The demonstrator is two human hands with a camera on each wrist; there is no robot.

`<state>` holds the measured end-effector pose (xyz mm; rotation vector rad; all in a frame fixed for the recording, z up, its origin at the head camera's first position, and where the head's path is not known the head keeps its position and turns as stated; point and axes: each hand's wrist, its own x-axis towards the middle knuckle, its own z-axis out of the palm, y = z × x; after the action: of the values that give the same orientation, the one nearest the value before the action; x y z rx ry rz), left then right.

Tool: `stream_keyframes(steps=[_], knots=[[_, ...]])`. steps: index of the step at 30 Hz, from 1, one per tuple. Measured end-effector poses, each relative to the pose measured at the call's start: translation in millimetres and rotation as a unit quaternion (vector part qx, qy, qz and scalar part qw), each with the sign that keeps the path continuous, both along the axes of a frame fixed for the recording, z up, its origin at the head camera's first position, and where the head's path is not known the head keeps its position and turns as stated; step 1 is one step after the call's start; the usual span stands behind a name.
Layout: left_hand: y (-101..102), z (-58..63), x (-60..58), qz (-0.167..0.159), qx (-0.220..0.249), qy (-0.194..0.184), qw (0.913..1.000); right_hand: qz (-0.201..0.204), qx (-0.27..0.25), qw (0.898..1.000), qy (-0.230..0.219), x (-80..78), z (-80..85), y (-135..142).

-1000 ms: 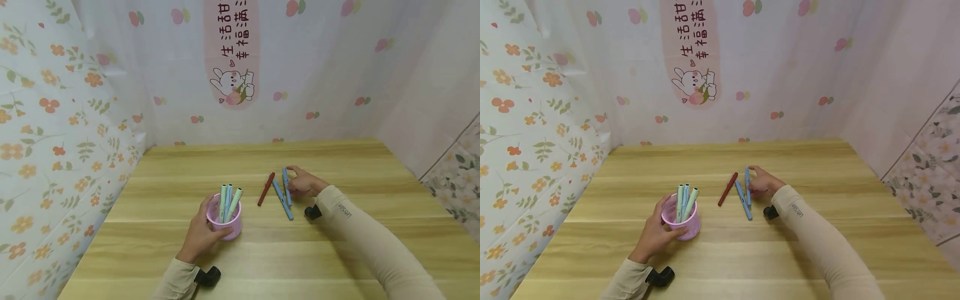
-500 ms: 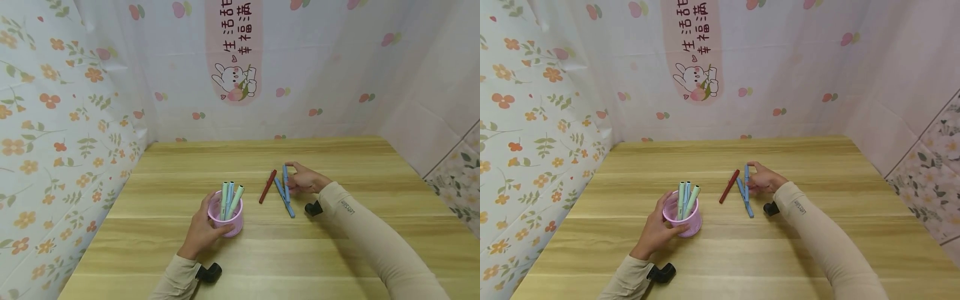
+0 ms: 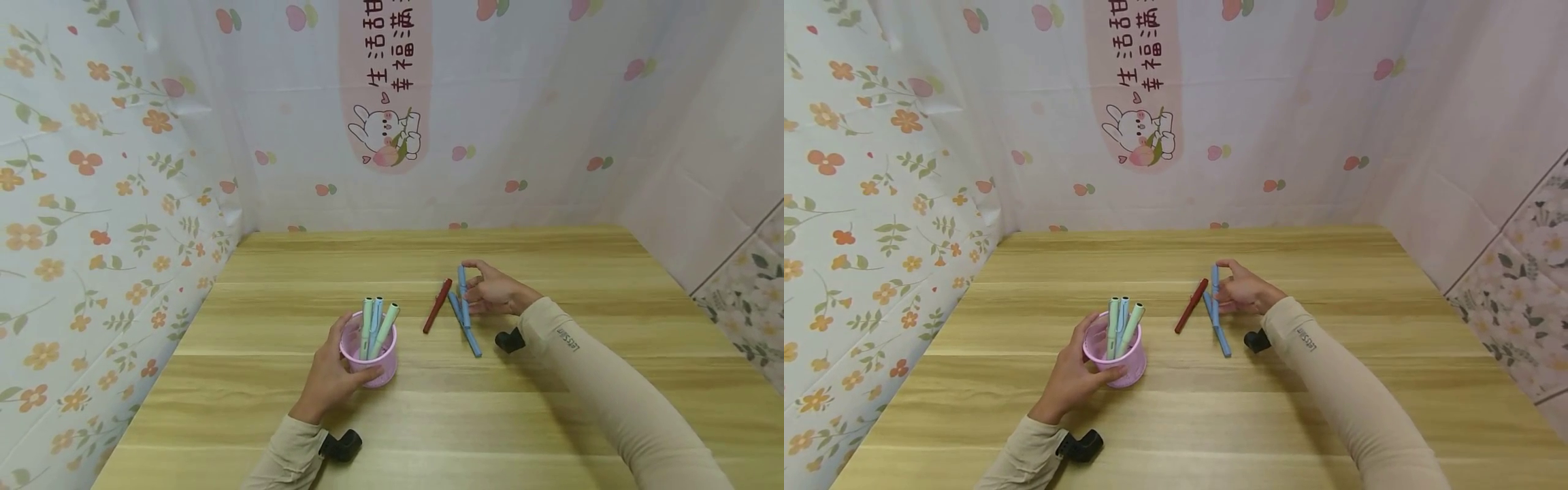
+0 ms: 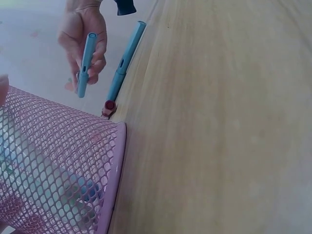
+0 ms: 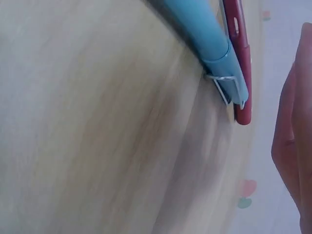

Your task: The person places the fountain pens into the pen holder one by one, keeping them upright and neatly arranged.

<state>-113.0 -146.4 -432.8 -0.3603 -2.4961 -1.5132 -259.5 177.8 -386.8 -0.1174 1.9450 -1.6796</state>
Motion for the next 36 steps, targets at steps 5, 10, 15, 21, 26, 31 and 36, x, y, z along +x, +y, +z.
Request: stream_keyframes(steps=[5, 10, 15, 21, 26, 31, 36], knots=[[0, -2.0, -0.1, -0.001, 0.004, -0.002, 1.0, -0.011, -0.02, 1.0, 0.013, 3.4, 2.5, -4], [-2, -4.8, -0.3, -0.002, 0.004, -0.001, 1.0, -0.021, -0.038, 0.999, 0.025, 7.0, 4.3, -9], [-2, -5.9, -0.6, -0.004, 0.005, -0.003, 1.0, -0.033, -0.051, 0.997, 0.04, 10.8, 5.1, -16], [-2, -4.1, -0.6, -0.001, 0.001, -0.006, 1.0, -0.054, -0.077, 0.994, 0.063, 17.9, 3.6, -27], [-2, -4.4, -0.6, 0.001, 0.0, -0.007, 1.0, -0.056, -0.091, 0.991, 0.077, 24.7, 3.8, -35], [-1, -3.3, -1.7, 0.001, 0.002, -0.003, 1.0, -0.066, -0.115, 0.988, 0.08, 32.1, 9.9, -43], [0, -2.9, 1.3, 0.002, 0.003, -0.005, 1.0, -0.079, -0.142, 0.985, 0.064, 40.6, 15.4, -52]])
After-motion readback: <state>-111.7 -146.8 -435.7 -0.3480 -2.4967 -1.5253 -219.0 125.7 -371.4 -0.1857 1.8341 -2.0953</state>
